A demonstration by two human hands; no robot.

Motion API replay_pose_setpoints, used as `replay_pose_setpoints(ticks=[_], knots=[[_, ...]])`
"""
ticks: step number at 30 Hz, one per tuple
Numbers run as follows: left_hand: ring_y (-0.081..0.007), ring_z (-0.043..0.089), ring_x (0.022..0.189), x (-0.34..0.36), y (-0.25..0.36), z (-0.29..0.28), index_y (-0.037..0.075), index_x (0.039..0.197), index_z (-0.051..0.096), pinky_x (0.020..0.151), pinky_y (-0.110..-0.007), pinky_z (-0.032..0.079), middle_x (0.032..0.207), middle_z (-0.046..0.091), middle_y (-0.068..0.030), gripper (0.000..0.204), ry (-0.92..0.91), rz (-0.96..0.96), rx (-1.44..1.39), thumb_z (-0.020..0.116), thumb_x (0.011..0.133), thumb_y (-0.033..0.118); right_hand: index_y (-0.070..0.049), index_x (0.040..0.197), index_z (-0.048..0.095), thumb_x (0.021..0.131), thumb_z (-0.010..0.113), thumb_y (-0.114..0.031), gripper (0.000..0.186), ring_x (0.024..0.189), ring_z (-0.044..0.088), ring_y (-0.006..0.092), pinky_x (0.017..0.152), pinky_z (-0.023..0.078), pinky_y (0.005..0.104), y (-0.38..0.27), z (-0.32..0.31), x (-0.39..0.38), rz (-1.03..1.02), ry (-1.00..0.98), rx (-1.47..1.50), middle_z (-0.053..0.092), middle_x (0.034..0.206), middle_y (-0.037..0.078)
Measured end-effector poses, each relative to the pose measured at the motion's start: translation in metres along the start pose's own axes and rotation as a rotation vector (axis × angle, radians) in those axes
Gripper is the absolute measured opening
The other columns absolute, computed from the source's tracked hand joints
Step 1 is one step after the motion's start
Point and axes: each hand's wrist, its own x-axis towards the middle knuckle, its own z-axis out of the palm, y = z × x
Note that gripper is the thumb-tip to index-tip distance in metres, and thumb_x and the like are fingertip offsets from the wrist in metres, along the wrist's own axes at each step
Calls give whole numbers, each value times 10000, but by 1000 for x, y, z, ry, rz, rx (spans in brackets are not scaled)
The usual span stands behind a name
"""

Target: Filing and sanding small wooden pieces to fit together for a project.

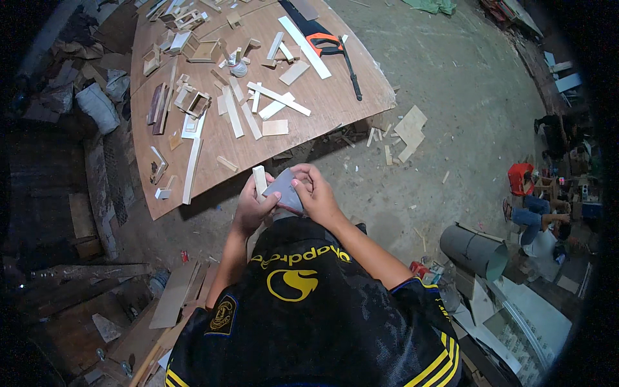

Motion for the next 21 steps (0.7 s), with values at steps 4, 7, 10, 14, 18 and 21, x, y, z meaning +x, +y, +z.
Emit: replay_pose_setpoints(ticks=[4, 7, 10, 14, 18, 21], knots=[[-68, 532, 629, -9, 4, -12, 48, 1181, 477, 560, -204, 432, 829, 555, -5, 365, 13, -60, -130, 632, 851, 59, 0, 1137, 620, 989, 527, -118, 211, 913, 599, 92, 802, 484, 245, -2, 4, 10, 22, 68, -234, 676, 947, 72], [-68, 517, 576, -15, -14, -28, 38, 1203, 505, 507, -207, 424, 818, 568, -13, 350, 80, -121, -253, 610, 875, 103, 6, 1049, 679, 992, 513, -122, 217, 921, 615, 123, 831, 484, 269, -10, 23, 21, -68, 17, -273, 688, 976, 74], [-77, 529, 501, -21, -16, -38, -51, 1157, 553, 392, -207, 378, 799, 635, -73, 307, 91, -266, -433, 553, 950, 175, 13, 1037, 675, 1001, 515, -153, 234, 917, 609, 115, 826, 481, 264, -3, 40, 30, -80, -18, -253, 691, 971, 62], [-84, 520, 460, -33, -23, -38, -38, 1038, 592, 386, -225, 371, 699, 618, -46, 277, 181, -159, -291, 596, 957, 227, -25, 1020, 669, 1000, 549, -211, 222, 829, 564, 61, 748, 465, 223, 2, 47, 48, 157, -93, -168, 638, 896, -7], [-54, 468, 481, -38, -32, -36, 26, 1087, 582, 409, -231, 373, 691, 538, 19, 300, 295, -45, -205, 665, 908, 252, -32, 1075, 626, 998, 538, -303, 296, 704, 593, 101, 475, 585, 314, 17, 42, 73, 261, -232, -324, 541, 819, -9], [-44, 473, 521, -7, -89, -16, 47, 1153, 554, 405, -228, 393, 803, 557, 9, 358, 534, 375, -243, 690, 877, 232, -30, 1094, 633, 1014, 504, -296, 306, 693, 586, 94, 494, 532, 249, 6, 78, 82, 390, -217, -426, 575, 852, 9]])
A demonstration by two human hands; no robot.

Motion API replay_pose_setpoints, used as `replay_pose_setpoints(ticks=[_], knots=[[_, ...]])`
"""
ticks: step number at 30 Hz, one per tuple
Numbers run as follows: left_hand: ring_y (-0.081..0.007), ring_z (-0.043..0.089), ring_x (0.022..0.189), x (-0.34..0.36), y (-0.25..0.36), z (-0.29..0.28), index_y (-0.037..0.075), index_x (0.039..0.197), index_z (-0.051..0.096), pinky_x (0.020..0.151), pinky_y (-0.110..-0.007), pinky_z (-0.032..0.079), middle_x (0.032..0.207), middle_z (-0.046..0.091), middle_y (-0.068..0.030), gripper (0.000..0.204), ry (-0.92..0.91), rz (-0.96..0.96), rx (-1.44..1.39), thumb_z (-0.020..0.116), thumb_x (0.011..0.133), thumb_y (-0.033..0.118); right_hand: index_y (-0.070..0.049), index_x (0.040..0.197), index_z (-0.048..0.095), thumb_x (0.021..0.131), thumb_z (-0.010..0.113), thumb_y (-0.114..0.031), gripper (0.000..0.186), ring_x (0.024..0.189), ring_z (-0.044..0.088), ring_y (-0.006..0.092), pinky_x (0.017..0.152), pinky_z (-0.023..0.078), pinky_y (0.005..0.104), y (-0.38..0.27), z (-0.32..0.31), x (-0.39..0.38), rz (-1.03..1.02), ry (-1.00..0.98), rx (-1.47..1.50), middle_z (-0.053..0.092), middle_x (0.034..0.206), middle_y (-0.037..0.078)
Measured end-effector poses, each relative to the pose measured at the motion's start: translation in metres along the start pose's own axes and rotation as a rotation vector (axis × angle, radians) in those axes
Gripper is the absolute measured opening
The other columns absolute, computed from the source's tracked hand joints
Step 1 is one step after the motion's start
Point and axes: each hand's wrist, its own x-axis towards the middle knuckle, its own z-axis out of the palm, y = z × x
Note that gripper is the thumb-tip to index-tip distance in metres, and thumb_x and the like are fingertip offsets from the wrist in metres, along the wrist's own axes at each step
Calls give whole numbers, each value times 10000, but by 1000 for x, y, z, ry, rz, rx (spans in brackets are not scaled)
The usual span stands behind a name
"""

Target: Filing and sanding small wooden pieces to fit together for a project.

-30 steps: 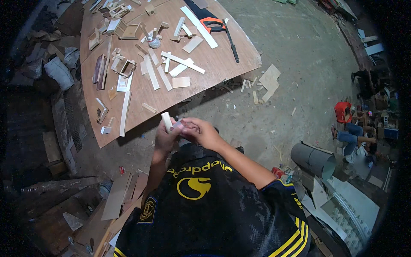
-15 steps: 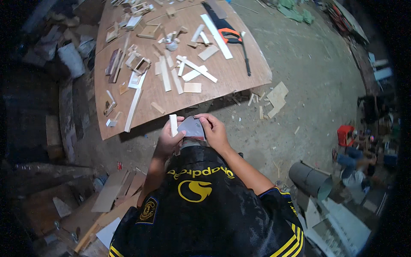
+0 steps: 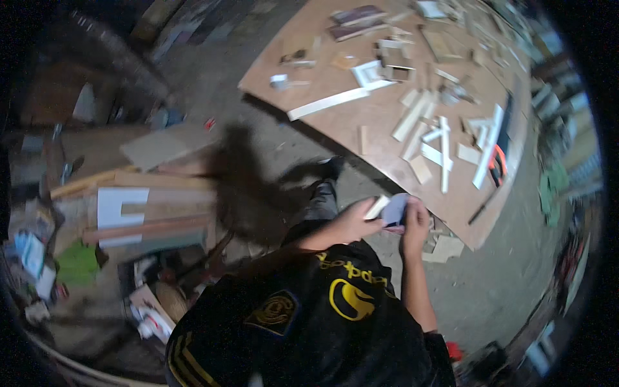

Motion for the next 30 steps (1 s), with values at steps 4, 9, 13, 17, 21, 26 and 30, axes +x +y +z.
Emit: replay_pose_setpoints(ticks=[4, 9, 13, 17, 21, 26, 30], knots=[[-40, 473, 525, 23, 27, -2, 52, 1185, 518, 374, -212, 392, 790, 530, 21, 372, 175, -542, -205, 675, 889, 212, -16, 1043, 650, 1012, 520, -269, 286, 777, 533, 63, 608, 492, 218, 28, 1, 39, -291, 113, -45, 600, 916, 0], [-56, 470, 491, 59, 43, -31, 71, 1156, 522, 380, -219, 376, 787, 558, 7, 281, 383, -604, -443, 638, 918, 163, -1, 1038, 648, 1007, 531, -222, 253, 817, 564, 90, 738, 495, 254, -10, 49, 68, -235, 39, -69, 614, 932, 15], [-74, 499, 497, 76, 26, -74, 65, 1149, 522, 391, -225, 378, 879, 631, -49, 237, 505, -600, -412, 597, 931, 124, 11, 1083, 641, 998, 542, -214, 260, 866, 606, 120, 756, 499, 279, -28, 72, 128, -351, -253, -298, 657, 990, 66], [-80, 569, 547, 101, 50, -114, 24, 1064, 555, 425, -218, 395, 824, 679, -87, 143, 531, -569, -378, 555, 953, 115, -85, 1115, 654, 884, 672, -305, 320, 971, 639, 241, 837, 498, 346, -55, 67, 241, -368, -161, -876, 664, 1014, 123], [-46, 517, 515, 111, 57, -152, 31, 1092, 552, 420, -211, 390, 790, 600, -5, 190, 495, -508, -266, 605, 919, 88, -201, 1264, 539, 731, 754, -350, 594, 1184, 511, 362, 913, 452, 523, -56, 66, 322, -462, 115, -1588, 551, 1251, 102], [-47, 523, 521, 132, 79, -174, 23, 1037, 570, 410, -213, 383, 769, 602, -10, 173, 619, -546, -137, 632, 903, 113, -194, 1289, 516, 732, 735, -335, 615, 1262, 447, 400, 984, 389, 584, -44, 55, 381, -370, 39, -1645, 464, 1430, 58], [-57, 531, 512, 147, 84, -182, 17, 973, 585, 401, -219, 393, 695, 586, -8, 169, 638, -537, -58, 655, 881, 140, -190, 1254, 525, 747, 722, -367, 573, 1253, 455, 400, 973, 380, 586, -54, 58, 379, -358, -2, -1675, 495, 1371, 60]])
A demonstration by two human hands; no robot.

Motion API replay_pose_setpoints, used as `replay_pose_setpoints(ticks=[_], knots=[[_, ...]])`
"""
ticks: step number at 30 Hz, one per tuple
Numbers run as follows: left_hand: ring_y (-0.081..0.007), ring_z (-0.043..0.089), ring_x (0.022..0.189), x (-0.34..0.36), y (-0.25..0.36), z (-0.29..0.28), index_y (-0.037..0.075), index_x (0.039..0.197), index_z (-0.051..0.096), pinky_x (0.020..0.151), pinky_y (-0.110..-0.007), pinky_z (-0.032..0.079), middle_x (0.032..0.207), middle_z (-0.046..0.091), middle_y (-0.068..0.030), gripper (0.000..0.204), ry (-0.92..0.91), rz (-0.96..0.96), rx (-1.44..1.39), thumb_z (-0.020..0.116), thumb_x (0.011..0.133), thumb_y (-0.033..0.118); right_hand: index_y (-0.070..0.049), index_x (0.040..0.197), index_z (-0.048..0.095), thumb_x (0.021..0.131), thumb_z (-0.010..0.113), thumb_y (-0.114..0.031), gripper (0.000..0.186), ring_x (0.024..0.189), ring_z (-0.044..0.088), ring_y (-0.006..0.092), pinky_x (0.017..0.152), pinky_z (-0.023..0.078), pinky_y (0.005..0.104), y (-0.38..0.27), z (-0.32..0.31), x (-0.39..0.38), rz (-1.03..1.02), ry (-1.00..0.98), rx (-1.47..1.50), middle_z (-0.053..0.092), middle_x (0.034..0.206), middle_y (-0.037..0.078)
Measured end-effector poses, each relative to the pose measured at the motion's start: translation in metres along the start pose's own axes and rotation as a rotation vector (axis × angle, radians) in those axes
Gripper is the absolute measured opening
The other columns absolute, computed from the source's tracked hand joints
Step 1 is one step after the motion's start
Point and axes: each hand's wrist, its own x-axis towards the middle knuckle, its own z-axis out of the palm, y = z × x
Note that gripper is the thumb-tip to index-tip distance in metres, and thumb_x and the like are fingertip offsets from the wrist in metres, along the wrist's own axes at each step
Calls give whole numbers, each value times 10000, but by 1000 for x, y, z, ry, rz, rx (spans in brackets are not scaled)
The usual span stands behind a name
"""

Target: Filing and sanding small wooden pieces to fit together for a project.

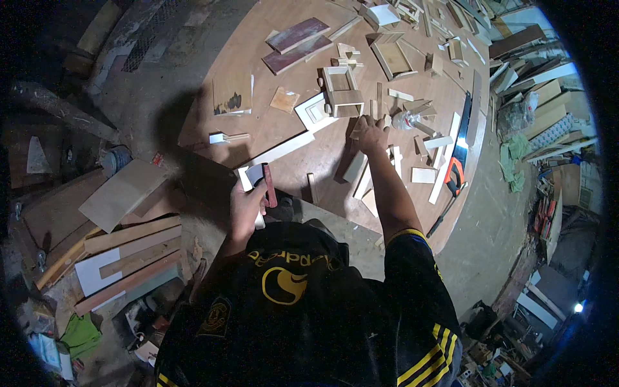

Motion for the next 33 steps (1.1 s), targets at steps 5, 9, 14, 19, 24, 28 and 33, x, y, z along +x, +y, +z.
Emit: replay_pose_setpoints(ticks=[5, 9, 14, 19, 24, 28, 33], knots=[[-72, 520, 464, 23, 7, 21, 7, 943, 589, 380, -232, 392, 656, 575, -16, 183, -44, 7, 175, 673, 862, 149, -117, 1247, 519, 655, 782, -354, 690, 1179, 468, 408, 972, 398, 529, -9, -27, -43, 69, 135, 268, 508, 1302, 148], [-93, 525, 437, 42, -1, 46, 1, 939, 592, 364, -258, 404, 657, 583, -27, 175, -139, 52, 279, 674, 851, 128, -119, 1221, 522, 625, 803, -320, 689, 1160, 470, 400, 1015, 371, 485, -30, -90, -128, -233, 245, 661, 517, 1240, 187], [-173, 654, 706, 42, -14, 101, -2, 999, 617, 579, -308, 536, 799, 657, -67, 181, -516, 162, 234, 659, 843, 81, -136, 1223, 530, 619, 815, -177, 669, 1283, 392, 377, 1078, 324, 451, -39, -152, -213, -363, 299, 1038, 441, 1324, 161], [-145, 647, 702, 9, -2, 143, 15, 1062, 626, 550, -269, 517, 876, 672, -49, 214, -826, 82, 401, 617, 888, 139, -186, 1164, 581, 589, 813, -224, 622, 1175, 426, 372, 1004, 376, 472, -8, -150, -263, -274, 434, 703, 460, 1316, 90], [-50, 529, 544, -27, -5, 155, 20, 1071, 592, 360, -208, 350, 818, 620, -25, 184, -1138, -283, 263, 551, 926, 125, -197, 1155, 591, 583, 825, -236, 619, 1139, 431, 372, 971, 397, 480, 20, -140, -320, -127, 461, 743, 469, 1315, 100], [-50, 528, 588, -63, -20, 163, 18, 1114, 561, 400, -190, 371, 844, 604, -19, 203, -1183, -386, 176, 527, 961, 147, -186, 1136, 598, 606, 821, -228, 576, 1178, 421, 370, 990, 391, 474, 33, -125, -368, -74, 453, 742, 454, 1347, 108], [-58, 546, 601, -106, -42, 165, 4, 1084, 593, 414, -188, 375, 806, 607, -30, 234, -1265, -282, 317, 559, 980, 211, -174, 1115, 600, 613, 843, -249, 562, 1214, 403, 365, 1014, 380, 473, 38, -111, -422, 14, 423, 717, 444, 1370, 106]])
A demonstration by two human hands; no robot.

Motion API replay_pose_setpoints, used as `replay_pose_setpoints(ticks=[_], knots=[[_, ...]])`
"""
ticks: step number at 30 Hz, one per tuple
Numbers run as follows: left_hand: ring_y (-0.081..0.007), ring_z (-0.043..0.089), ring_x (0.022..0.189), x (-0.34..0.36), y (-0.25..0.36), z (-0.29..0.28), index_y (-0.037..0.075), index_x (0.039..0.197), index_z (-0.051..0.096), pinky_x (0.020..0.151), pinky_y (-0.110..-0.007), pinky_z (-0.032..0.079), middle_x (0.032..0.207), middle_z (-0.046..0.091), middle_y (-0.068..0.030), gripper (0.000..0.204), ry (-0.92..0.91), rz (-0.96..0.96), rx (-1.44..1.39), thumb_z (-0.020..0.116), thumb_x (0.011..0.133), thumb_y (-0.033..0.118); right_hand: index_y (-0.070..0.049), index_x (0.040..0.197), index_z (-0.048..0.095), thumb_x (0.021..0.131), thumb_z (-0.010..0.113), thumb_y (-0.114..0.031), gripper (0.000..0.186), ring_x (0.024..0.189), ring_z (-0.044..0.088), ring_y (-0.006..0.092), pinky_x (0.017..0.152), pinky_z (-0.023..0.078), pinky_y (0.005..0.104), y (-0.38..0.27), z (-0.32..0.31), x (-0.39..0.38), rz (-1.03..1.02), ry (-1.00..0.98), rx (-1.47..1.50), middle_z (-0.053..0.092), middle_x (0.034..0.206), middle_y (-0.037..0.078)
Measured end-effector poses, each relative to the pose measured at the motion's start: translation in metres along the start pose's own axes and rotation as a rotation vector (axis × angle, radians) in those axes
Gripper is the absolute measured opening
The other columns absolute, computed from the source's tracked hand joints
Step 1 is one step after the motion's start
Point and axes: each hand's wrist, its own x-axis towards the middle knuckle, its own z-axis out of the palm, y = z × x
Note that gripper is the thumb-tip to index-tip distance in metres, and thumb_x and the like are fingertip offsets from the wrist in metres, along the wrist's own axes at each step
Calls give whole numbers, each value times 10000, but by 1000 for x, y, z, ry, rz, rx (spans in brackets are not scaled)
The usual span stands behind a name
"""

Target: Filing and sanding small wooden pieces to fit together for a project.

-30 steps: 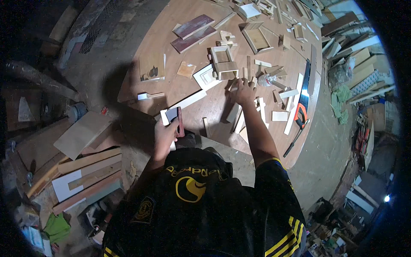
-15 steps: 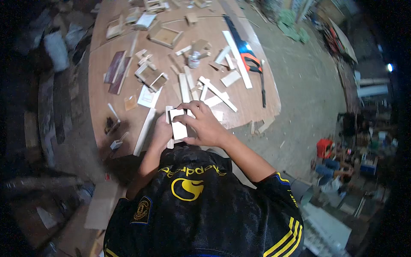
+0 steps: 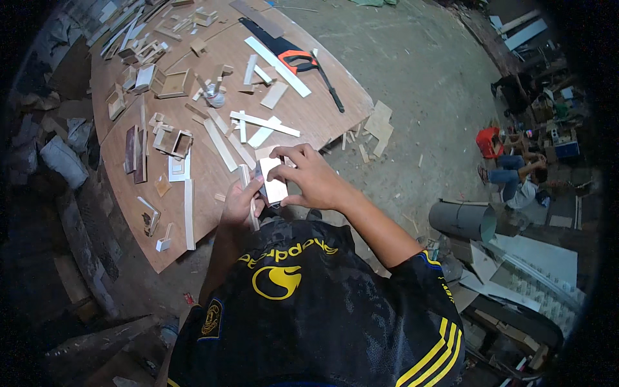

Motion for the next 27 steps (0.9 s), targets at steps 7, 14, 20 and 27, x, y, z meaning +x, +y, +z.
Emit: replay_pose_setpoints(ticks=[7, 14, 20, 27], knots=[[-56, 489, 469, -6, -28, 50, 4, 1014, 608, 389, -201, 360, 711, 582, -13, 186, 91, 90, 175, 614, 955, 180, -150, 1192, 567, 599, 873, -331, 691, 1205, 435, 362, 997, 402, 472, 8, 3, -52, -9, 272, 34, 457, 1351, 127], [-61, 476, 438, -8, -46, 98, 11, 949, 602, 367, -202, 347, 706, 587, -30, 194, 203, 131, 122, 626, 945, 203, -107, 1379, 407, 676, 877, -259, 859, 918, 561, 180, 783, 471, 318, 22, 10, -104, 252, 333, 516, 573, 1099, 69], [-71, 516, 490, -4, -41, 121, -1, 1037, 578, 360, -180, 347, 783, 616, -43, 256, 57, 47, 144, 619, 939, 232, -99, 1422, 397, 743, 762, -148, 772, 856, 603, 236, 824, 498, 361, 19, -7, -138, 210, 361, 459, 613, 965, 101], [-43, 466, 451, -5, -40, 147, 4, 958, 604, 378, -206, 349, 721, 594, -16, 230, 88, 191, 327, 633, 946, 232, -70, 1355, 517, 776, 637, -47, 592, 819, 636, 246, 783, 522, 344, 7, -8, -153, 243, 641, 325, 640, 956, 129]])
